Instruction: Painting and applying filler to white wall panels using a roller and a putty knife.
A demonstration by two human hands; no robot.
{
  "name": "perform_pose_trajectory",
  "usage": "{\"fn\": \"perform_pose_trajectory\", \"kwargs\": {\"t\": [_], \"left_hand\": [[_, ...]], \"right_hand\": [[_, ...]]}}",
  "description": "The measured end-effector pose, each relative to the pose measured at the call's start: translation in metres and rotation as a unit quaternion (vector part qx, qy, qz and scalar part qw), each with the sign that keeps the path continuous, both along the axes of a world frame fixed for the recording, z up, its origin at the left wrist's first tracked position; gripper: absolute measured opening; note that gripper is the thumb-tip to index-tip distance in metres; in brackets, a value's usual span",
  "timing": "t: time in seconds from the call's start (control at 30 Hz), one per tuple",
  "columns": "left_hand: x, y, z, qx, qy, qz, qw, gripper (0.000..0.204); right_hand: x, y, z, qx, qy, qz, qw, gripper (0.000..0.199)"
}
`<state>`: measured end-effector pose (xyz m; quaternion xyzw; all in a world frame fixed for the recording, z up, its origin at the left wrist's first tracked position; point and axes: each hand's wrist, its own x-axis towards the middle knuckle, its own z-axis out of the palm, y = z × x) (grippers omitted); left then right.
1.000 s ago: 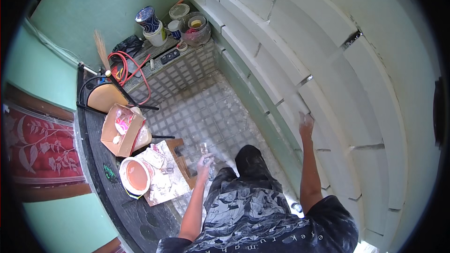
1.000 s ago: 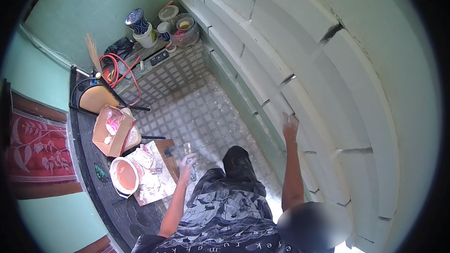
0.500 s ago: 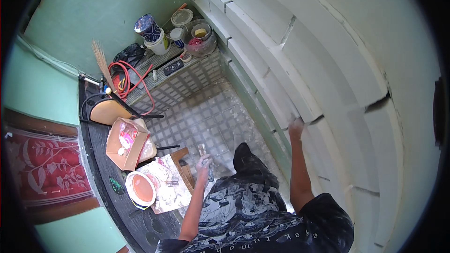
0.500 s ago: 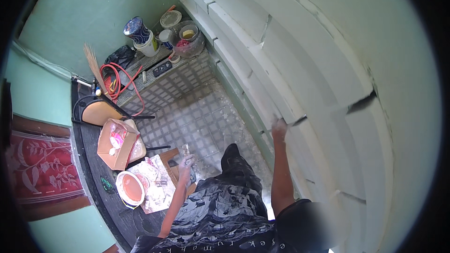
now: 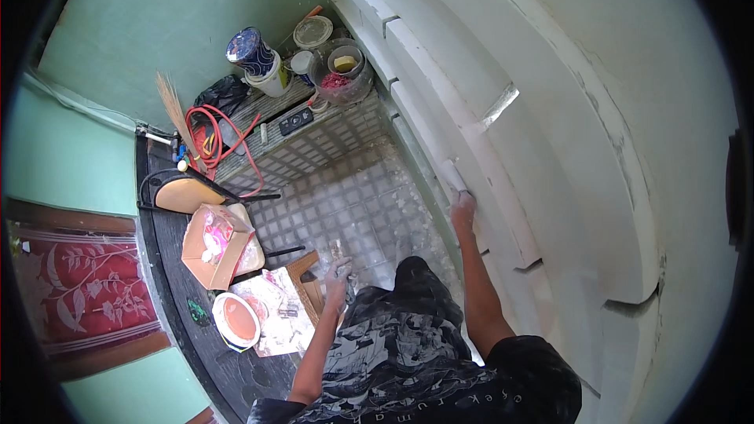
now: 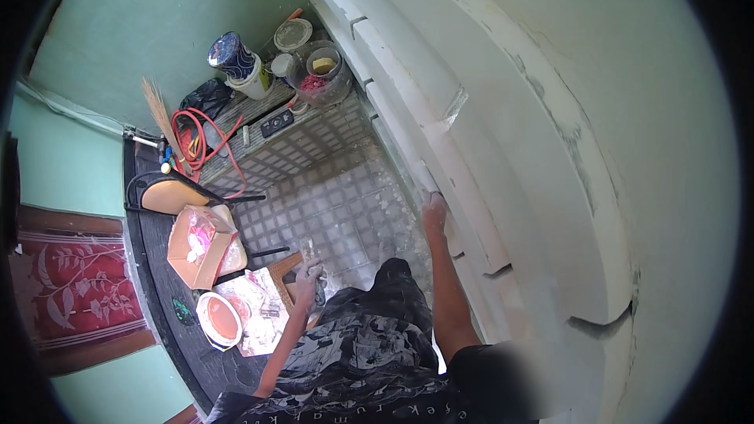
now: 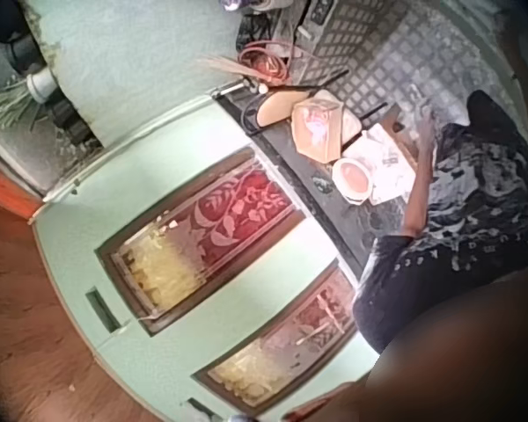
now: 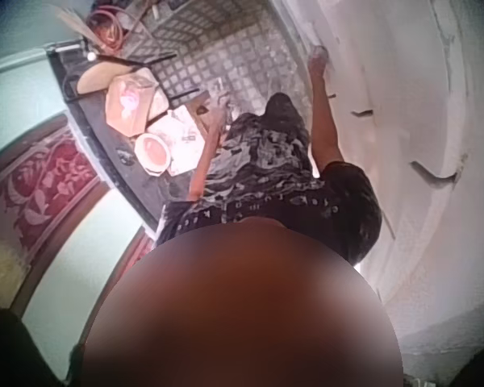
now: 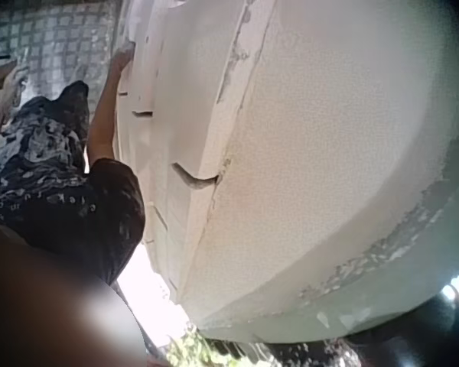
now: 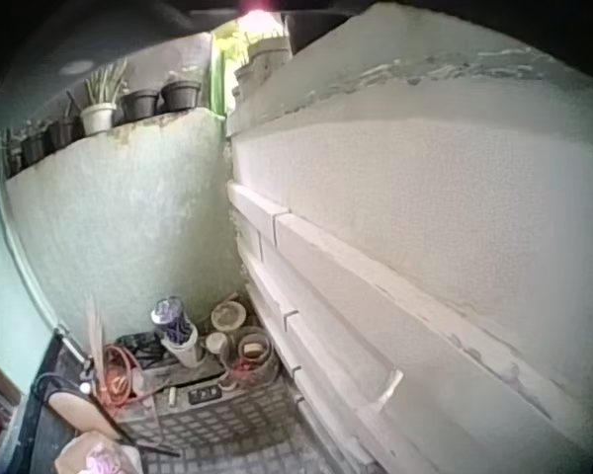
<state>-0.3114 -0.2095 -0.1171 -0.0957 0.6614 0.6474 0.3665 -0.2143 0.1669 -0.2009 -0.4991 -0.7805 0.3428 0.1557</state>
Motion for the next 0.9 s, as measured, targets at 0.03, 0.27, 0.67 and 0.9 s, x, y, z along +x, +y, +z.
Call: {"fn": "perform_pose_trajectory", "kwargs": {"t": [0.03,0.27,0.67,0.9], "left_hand": [[0.0,-0.003,-0.002,-0.004,0.002,0.006,1.0,0.028],[-0.018,0.019,0.006,-0.009,0.008,0.006,1.0,0.022],[-0.083,0.039,0.023,0.024,0.012,-0.094,0.995,0.023],[-0.162,0.033,0.022,-0.004,0.031,-0.128,0.991,0.023]], "right_hand": [[-0.005,-0.005,0.001,-0.004,0.002,0.006,1.0,0.028],[-0.028,-0.022,0.051,0.226,0.17,-0.015,0.959,0.034],[-0.103,-0.009,0.032,0.108,0.125,-0.092,0.982,0.033],[-0.165,-0.016,0.08,0.111,0.188,-0.082,0.972,0.027]]}}
